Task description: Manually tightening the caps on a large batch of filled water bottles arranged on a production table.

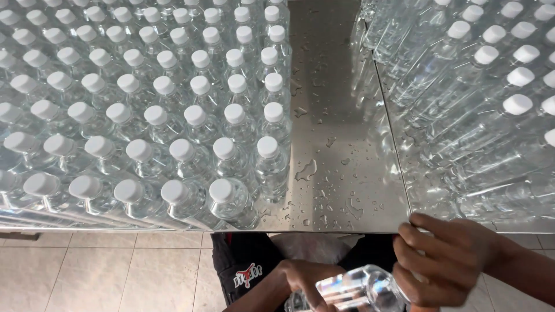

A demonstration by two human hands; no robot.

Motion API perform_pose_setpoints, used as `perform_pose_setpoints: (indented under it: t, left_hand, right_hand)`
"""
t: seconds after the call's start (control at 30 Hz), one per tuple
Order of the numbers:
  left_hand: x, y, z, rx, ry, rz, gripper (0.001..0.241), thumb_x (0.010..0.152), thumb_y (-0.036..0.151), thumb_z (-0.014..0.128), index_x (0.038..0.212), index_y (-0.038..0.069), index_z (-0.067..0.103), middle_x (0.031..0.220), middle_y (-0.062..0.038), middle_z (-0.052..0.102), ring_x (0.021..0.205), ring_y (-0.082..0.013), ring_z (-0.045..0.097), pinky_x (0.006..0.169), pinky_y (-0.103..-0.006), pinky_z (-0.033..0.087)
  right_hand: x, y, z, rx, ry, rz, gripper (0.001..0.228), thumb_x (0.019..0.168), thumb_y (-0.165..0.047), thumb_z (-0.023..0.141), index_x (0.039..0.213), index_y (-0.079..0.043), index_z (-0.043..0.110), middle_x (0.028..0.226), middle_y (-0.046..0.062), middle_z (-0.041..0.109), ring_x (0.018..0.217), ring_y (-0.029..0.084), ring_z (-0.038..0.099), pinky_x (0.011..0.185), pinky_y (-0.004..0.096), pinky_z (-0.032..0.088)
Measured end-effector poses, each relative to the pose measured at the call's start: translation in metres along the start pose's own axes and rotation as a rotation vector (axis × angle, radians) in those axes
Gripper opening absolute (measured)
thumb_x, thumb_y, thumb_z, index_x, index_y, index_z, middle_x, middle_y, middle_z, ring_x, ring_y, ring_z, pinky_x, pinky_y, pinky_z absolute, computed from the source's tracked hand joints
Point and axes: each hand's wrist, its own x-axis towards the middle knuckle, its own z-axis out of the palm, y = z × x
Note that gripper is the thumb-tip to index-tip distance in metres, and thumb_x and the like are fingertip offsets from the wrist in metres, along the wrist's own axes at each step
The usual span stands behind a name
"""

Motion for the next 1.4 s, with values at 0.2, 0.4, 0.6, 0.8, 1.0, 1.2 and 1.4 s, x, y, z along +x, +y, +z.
perform_pose_setpoints:
  t: [0.2, 0.4, 0.6, 0.8, 1.0, 1.2, 1.4]
  left_hand:
    - [0.003, -0.017, -0.017, -0.159, -0.037, -0.033, 0.078, 0.082, 0.018, 0.098, 0.148, -0.002, 0.062, 0.125, -0.009, 0.076, 0.111, -0.0176, 0.072, 0.096, -0.0286, 0.057]
    - [-0.007, 0.127, 0.096, 0.365, 0.552, -0.125, 0.089, 0.087, 0.017, 0.082, 0.165, 0.000, 0.044, 0.105, -0.015, 0.075, 0.084, -0.0277, 0.076, 0.072, -0.0402, 0.068]
    - [0.023, 0.134, 0.121, 1.175, 1.123, -0.546, 0.087, 0.078, 0.045, 0.075, 0.152, 0.010, 0.047, 0.111, -0.017, 0.075, 0.099, -0.0412, 0.071, 0.082, -0.0535, 0.054]
    - [0.042, 0.087, 0.118, 2.285, 1.226, -0.709, 0.106, 0.078, 0.040, 0.093, 0.162, 0.001, 0.043, 0.106, -0.022, 0.072, 0.081, -0.0332, 0.075, 0.070, -0.0459, 0.065]
    - [0.023, 0.078, 0.093, 1.992, 1.546, -0.089, 0.095, 0.085, 0.029, 0.093, 0.160, 0.004, 0.040, 0.105, -0.016, 0.067, 0.076, -0.0287, 0.067, 0.061, -0.0438, 0.060]
    - [0.010, 0.043, 0.072, 1.740, 1.791, 0.404, 0.109, 0.089, 0.042, 0.096, 0.167, 0.007, 0.028, 0.124, -0.020, 0.072, 0.105, -0.0349, 0.075, 0.086, -0.0491, 0.066]
    - [-0.015, -0.001, 0.051, 2.038, 1.967, 0.794, 0.112, 0.093, 0.043, 0.099, 0.169, 0.009, 0.024, 0.164, -0.027, 0.033, 0.156, -0.0474, 0.041, 0.129, -0.0656, 0.047]
  right_hand:
    - [0.004, -0.008, 0.010, 0.171, 0.052, 0.079, 0.048, 0.113, -0.023, 0.034, 0.066, -0.023, 0.045, 0.058, -0.005, 0.037, 0.048, 0.011, 0.034, 0.046, 0.027, 0.033]
    - [-0.066, -0.018, 0.075, 0.632, -0.026, 0.930, 0.055, 0.113, -0.036, 0.027, 0.064, -0.015, 0.041, 0.056, -0.001, 0.028, 0.044, 0.016, 0.026, 0.043, 0.038, 0.023]
    - [-0.077, -0.025, 0.100, 0.919, -0.153, 1.769, 0.058, 0.109, -0.040, 0.042, 0.064, -0.011, 0.018, 0.057, 0.006, 0.019, 0.057, 0.018, 0.022, 0.071, 0.043, 0.032]
    - [-0.091, -0.019, 0.110, 1.123, -0.603, 2.128, 0.034, 0.111, -0.034, 0.034, 0.095, -0.007, 0.046, 0.060, 0.003, 0.027, 0.053, 0.019, 0.021, 0.058, 0.042, 0.027]
    - [0.021, 0.026, 0.031, 0.855, -0.611, 1.942, 0.068, 0.106, -0.064, 0.033, 0.104, -0.008, 0.072, 0.059, 0.008, 0.049, 0.050, 0.022, 0.046, 0.062, 0.038, 0.047]
    - [0.070, 0.021, 0.023, 0.881, -0.410, 1.599, 0.039, 0.092, -0.041, 0.073, 0.126, -0.022, 0.080, 0.085, 0.004, 0.082, 0.060, 0.017, 0.077, 0.048, 0.028, 0.062]
    - [0.110, 0.022, 0.061, 0.707, -0.204, 1.120, 0.032, 0.099, -0.039, 0.072, 0.121, -0.017, 0.078, 0.064, -0.006, 0.068, 0.047, 0.007, 0.057, 0.041, 0.023, 0.047]
